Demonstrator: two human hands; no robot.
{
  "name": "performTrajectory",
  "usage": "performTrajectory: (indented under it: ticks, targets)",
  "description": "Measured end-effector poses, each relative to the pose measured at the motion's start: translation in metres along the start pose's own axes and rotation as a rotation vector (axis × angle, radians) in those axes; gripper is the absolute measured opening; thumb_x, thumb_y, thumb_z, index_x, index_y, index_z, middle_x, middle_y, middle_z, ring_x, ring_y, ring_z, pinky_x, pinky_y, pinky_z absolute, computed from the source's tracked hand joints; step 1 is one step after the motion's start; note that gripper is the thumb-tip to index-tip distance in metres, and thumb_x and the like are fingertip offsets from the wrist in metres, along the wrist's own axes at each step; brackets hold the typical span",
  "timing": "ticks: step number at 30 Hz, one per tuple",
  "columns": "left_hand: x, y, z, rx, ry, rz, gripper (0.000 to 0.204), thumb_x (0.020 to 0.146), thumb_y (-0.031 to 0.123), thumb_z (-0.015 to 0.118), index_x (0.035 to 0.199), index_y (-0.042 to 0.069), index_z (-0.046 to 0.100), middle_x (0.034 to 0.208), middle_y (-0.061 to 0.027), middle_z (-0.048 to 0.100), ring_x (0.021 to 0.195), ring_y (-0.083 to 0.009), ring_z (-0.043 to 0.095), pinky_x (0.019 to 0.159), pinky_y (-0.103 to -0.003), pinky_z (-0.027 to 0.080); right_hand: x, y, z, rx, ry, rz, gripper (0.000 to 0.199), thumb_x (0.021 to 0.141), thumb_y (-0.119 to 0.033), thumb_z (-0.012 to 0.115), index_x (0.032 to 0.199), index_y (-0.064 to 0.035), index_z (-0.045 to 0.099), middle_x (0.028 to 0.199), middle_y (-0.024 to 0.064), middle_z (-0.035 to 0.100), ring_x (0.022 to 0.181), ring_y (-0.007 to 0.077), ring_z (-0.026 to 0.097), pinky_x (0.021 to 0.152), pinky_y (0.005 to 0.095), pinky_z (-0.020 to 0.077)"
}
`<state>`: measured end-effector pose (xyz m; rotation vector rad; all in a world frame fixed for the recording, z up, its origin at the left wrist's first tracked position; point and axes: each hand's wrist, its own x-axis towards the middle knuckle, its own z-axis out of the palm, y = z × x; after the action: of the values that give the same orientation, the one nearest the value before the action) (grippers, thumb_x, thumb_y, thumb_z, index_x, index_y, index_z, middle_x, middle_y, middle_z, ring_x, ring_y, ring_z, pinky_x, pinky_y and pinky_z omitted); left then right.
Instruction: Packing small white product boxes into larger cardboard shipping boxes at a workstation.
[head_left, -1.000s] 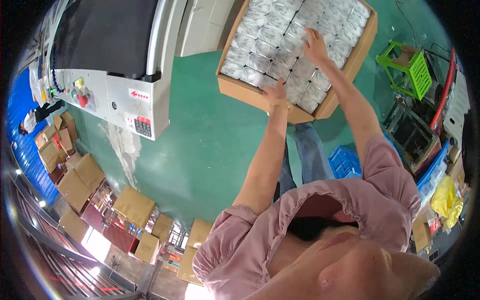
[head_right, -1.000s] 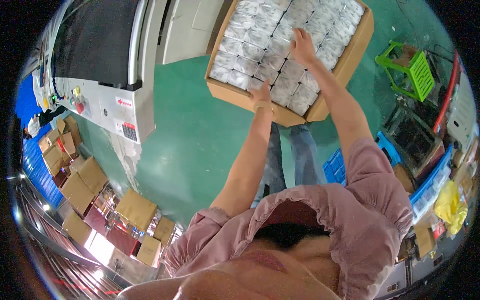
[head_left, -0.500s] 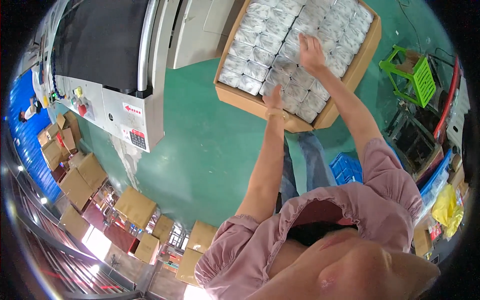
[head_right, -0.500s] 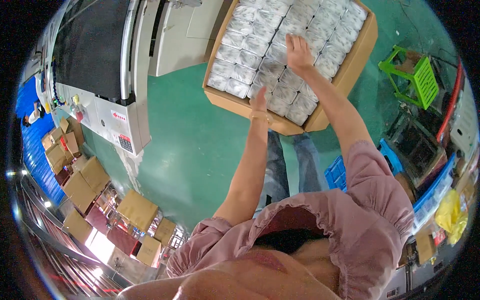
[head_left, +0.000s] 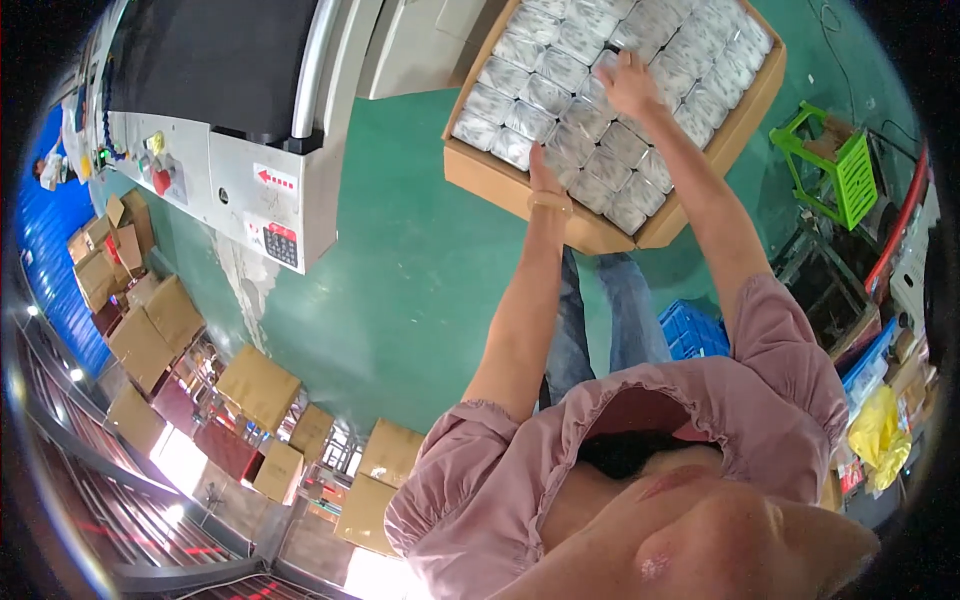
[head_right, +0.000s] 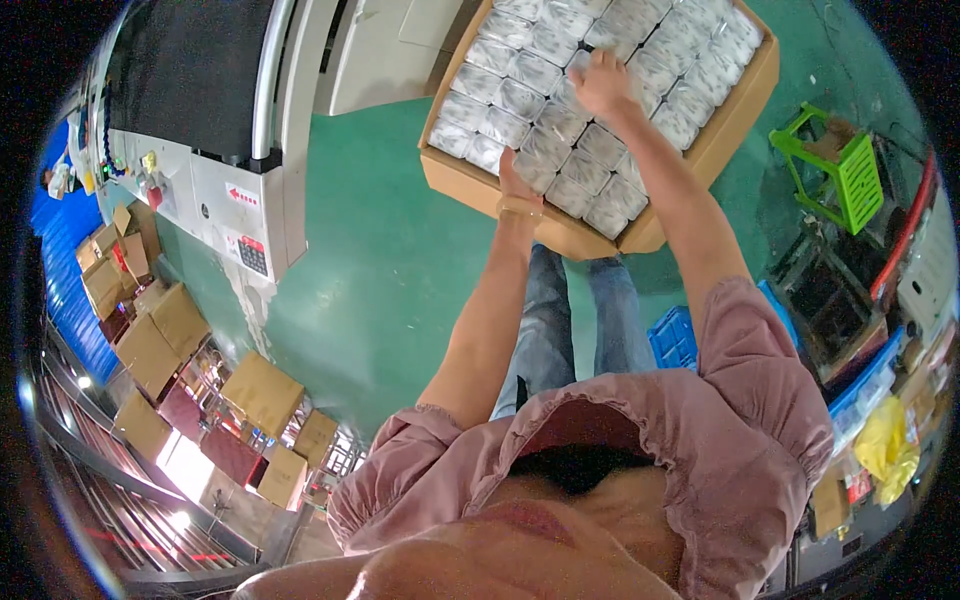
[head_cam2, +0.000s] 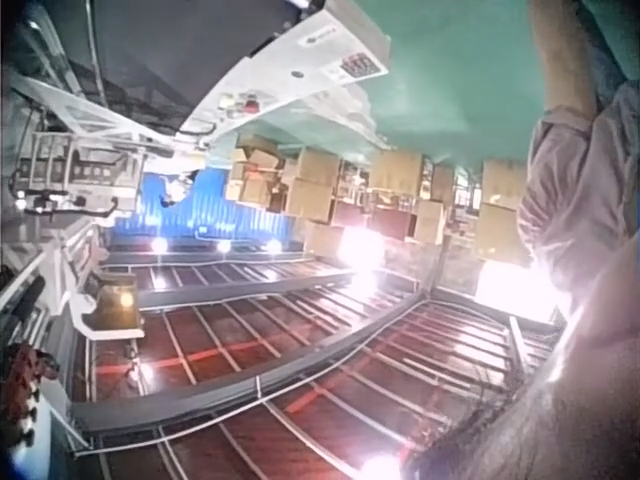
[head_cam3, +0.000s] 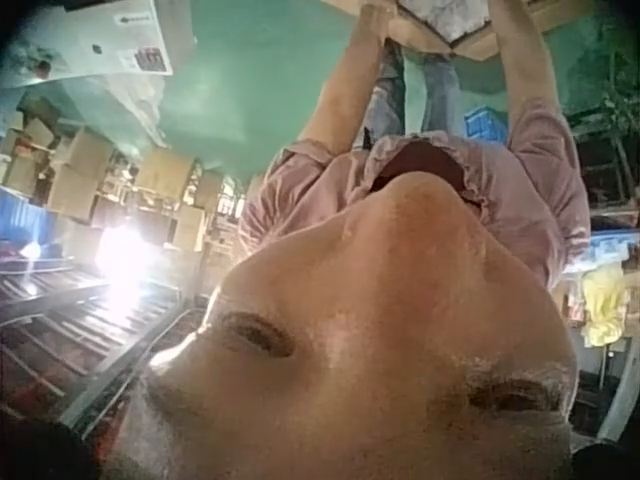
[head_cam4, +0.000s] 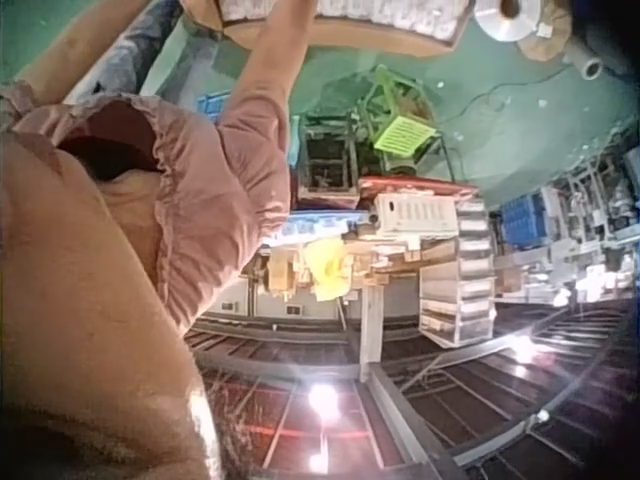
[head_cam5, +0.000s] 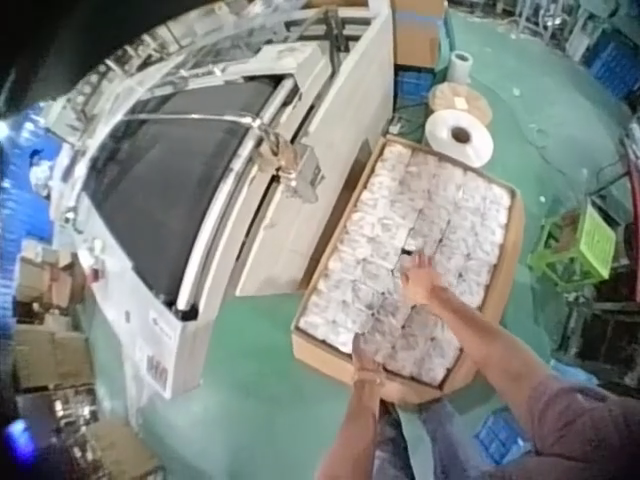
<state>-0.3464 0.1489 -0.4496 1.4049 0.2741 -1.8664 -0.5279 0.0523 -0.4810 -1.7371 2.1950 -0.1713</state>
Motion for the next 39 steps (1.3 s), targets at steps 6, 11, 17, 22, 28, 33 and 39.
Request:
performTrajectory:
  ticks: [6,11,17,22,28,33,39]
  targets:
    - [-0.009,0.002,-0.002,0.066,0.167,0.035,0.058,0.082,0.052,0.042,0.120,0.008,0.047,0.120,-0.0046,0.051,0.110,-0.0209,0.048,0.092,-0.035,0.037,-0.007,-0.021,-0.046,0.054,-0.021,0.052,0.065,0.075,-0.054,0.054,0.106,0.0026,0.049,0.110,0.0235,0.049,0.103,0.0385,0.047,0.085,0.0440,0.0401]
    - [-0.107,-0.016,0.014,0.013,0.189,0.090,0.051,0.081,0.052,0.043,0.107,0.008,0.051,0.103,-0.0045,0.055,0.093,-0.0178,0.052,0.082,-0.031,0.038,-0.091,-0.021,-0.185,0.436,0.409,-0.276,0.063,0.070,-0.044,0.066,0.109,0.0021,0.045,0.107,0.0187,0.049,0.100,0.0339,0.045,0.083,0.0417,0.0393]
    - [-0.212,0.046,0.010,0.096,-0.103,0.279,0.045,0.083,0.049,0.043,0.101,0.009,0.051,0.092,-0.0016,0.055,0.082,-0.0136,0.050,0.075,-0.029,0.039,-0.170,-0.096,-0.314,0.528,0.694,-0.776,0.061,0.063,-0.034,0.073,0.109,-0.0044,0.046,0.101,0.0145,0.045,0.096,0.0320,0.044,0.080,0.0444,0.0390]
    - [-0.271,0.145,-0.014,0.307,-0.325,0.458,0.048,0.084,0.048,0.042,0.109,0.007,0.050,0.094,-0.0028,0.056,0.075,-0.0127,0.052,0.065,-0.025,0.042,-0.180,-0.188,-0.380,0.654,0.743,-1.038,0.060,0.059,-0.031,0.074,0.107,-0.0068,0.047,0.099,0.0130,0.043,0.093,0.0318,0.043,0.078,0.0441,0.0393]
    - [-0.334,0.280,-0.006,0.154,-0.416,0.539,0.056,0.085,0.050,0.038,0.118,0.006,0.046,0.102,-0.0062,0.057,0.071,-0.0141,0.058,0.056,-0.025,0.046,-0.175,-0.326,-0.401,0.601,0.639,-1.441,0.053,0.051,-0.017,0.075,0.099,-0.0098,0.052,0.104,0.0108,0.040,0.095,0.0311,0.042,0.078,0.0414,0.0398]
    - [-0.259,0.398,-0.042,0.257,-0.273,0.515,0.056,0.086,0.049,0.038,0.115,0.003,0.050,0.103,-0.0089,0.060,0.085,-0.0220,0.061,0.069,-0.033,0.048,-0.129,-0.446,-0.370,0.619,0.598,-1.400,0.054,0.053,-0.016,0.075,0.101,-0.0094,0.052,0.105,0.0108,0.040,0.098,0.0305,0.042,0.080,0.0417,0.0399]
    - [-0.255,0.442,-0.040,1.586,0.190,0.961,0.053,0.085,0.050,0.036,0.092,0.006,0.064,0.081,-0.0088,0.065,0.080,-0.0266,0.062,0.072,-0.039,0.047,-0.109,-0.468,-0.349,0.592,0.433,-1.286,0.053,0.056,-0.021,0.074,0.103,-0.0086,0.053,0.107,0.0120,0.041,0.104,0.0309,0.041,0.089,0.0462,0.0358]
